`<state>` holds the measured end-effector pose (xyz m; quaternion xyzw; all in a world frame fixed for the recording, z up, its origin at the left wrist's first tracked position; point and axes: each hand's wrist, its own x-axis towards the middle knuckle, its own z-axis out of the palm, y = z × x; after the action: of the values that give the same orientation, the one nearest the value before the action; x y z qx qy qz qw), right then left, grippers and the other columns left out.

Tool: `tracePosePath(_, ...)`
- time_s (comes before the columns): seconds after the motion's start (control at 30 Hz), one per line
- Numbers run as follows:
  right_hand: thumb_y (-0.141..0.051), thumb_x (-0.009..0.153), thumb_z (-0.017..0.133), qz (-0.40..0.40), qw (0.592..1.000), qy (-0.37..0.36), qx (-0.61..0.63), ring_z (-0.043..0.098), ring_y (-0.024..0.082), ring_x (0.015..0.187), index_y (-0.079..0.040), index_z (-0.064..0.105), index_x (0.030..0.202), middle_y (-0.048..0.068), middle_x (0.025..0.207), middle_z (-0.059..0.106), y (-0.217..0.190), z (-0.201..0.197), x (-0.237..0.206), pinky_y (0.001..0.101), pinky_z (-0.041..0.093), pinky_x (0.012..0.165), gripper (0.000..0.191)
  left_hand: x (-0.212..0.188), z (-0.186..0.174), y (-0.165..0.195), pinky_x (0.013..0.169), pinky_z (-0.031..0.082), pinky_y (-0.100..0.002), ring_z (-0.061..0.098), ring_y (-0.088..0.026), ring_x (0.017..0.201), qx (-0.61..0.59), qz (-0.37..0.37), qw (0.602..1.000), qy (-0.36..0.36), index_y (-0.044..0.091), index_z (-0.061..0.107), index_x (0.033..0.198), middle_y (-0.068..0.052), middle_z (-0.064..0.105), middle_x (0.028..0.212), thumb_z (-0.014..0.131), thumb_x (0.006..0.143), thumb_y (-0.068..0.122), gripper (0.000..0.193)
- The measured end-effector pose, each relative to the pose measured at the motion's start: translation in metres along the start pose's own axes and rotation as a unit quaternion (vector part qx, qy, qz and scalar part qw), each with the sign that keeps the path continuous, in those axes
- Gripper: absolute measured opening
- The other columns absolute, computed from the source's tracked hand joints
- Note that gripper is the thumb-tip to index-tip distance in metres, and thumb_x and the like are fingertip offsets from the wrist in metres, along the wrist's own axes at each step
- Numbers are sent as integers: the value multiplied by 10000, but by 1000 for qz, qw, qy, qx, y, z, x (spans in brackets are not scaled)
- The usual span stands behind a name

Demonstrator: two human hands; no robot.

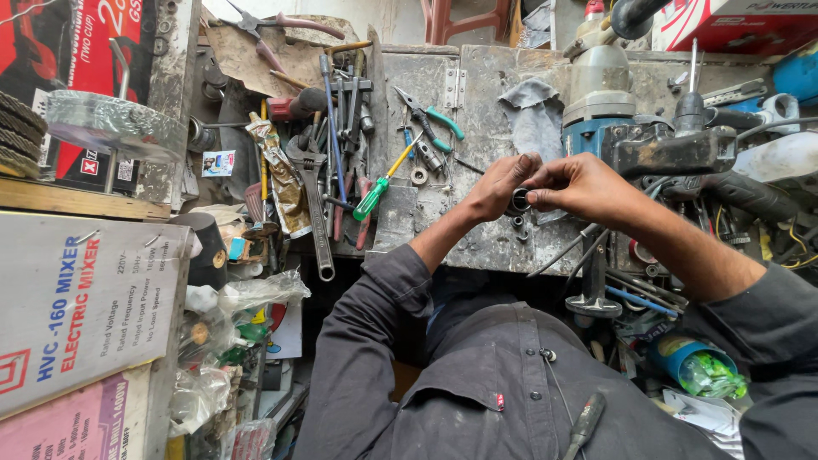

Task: The person sits at a cluttered workbench and works on a drill chuck assembly by hand, fitting small metal components into the chuck body, pressing and twisting parts together, and wiping the assembly with a cloth. They repeatedly turn the chuck and reposition parts while fitting them.

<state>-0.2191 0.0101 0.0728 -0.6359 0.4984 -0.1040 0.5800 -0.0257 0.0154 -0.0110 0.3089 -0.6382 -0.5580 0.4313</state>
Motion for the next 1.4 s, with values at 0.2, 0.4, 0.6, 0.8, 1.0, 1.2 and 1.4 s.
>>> tracePosePath(0.2, -102, 870, 781, 24, 1000, 7, 0, 705, 97, 835, 1, 794, 1030, 45, 896, 792, 2, 4, 0, 278, 582, 775, 191, -1, 2, -3, 745, 478, -372, 571, -216, 771, 0, -8, 1000, -3, 31, 577, 915, -82, 612, 797, 275, 1055, 669, 720)
tracePosePath(0.4, -109, 860, 791, 43, 999, -4, 28, 698, 103, 805, 22, 777, 972, 41, 879, 775, 4, 5, -1, 291, 590, 737, 173, -3, 0, 0, 786, 489, -362, 602, -203, 823, -41, -8, 999, -31, 31, 610, 946, -67, 639, 842, 269, 1054, 673, 735)
tracePosePath(0.6, -128, 859, 798, 74, 997, 9, 10, 716, 133, 777, 24, 769, 1009, 82, 864, 777, -3, 5, 8, 306, 584, 724, 215, 2, -3, -4, 696, 450, -325, 528, -168, 755, -43, -36, 998, -20, 48, 532, 819, -43, 559, 757, 247, 1033, 728, 768)
tracePosePath(0.8, -150, 869, 786, 76, 995, -2, 70, 734, 149, 817, 25, 775, 1071, 97, 921, 787, -2, 5, 14, 311, 612, 772, 268, 2, -6, -15, 723, 459, -290, 524, -119, 786, -148, -53, 986, -50, 78, 476, 812, -8, 524, 789, 252, 1015, 822, 803)
tracePosePath(1.0, -160, 897, 744, 70, 989, -1, 132, 735, 146, 863, 11, 763, 1119, 78, 999, 778, -8, -2, 9, 315, 612, 793, 280, 2, -4, -8, 574, 464, -240, 583, -98, 701, -282, -152, 946, -49, 67, 586, 928, -17, 604, 797, 318, 944, 810, 790)
tracePosePath(1.2, -179, 914, 752, -40, 995, 92, 20, 722, 116, 845, -54, 752, 1172, 65, 946, 782, -27, 15, -12, 288, 596, 759, 286, 6, -7, -5, 555, 485, -254, 608, -121, 674, -341, -160, 926, -17, 69, 570, 950, -43, 624, 801, 365, 952, 803, 762)
tracePosePath(1.4, -139, 914, 772, -199, 925, 217, -239, 709, 226, 792, -55, 747, 1028, 97, 929, 726, -51, 31, -28, 358, 546, 695, 144, 8, -9, -12, 618, 478, -230, 599, -98, 747, -239, -98, 966, 5, 63, 591, 935, -38, 606, 825, 333, 967, 823, 803)
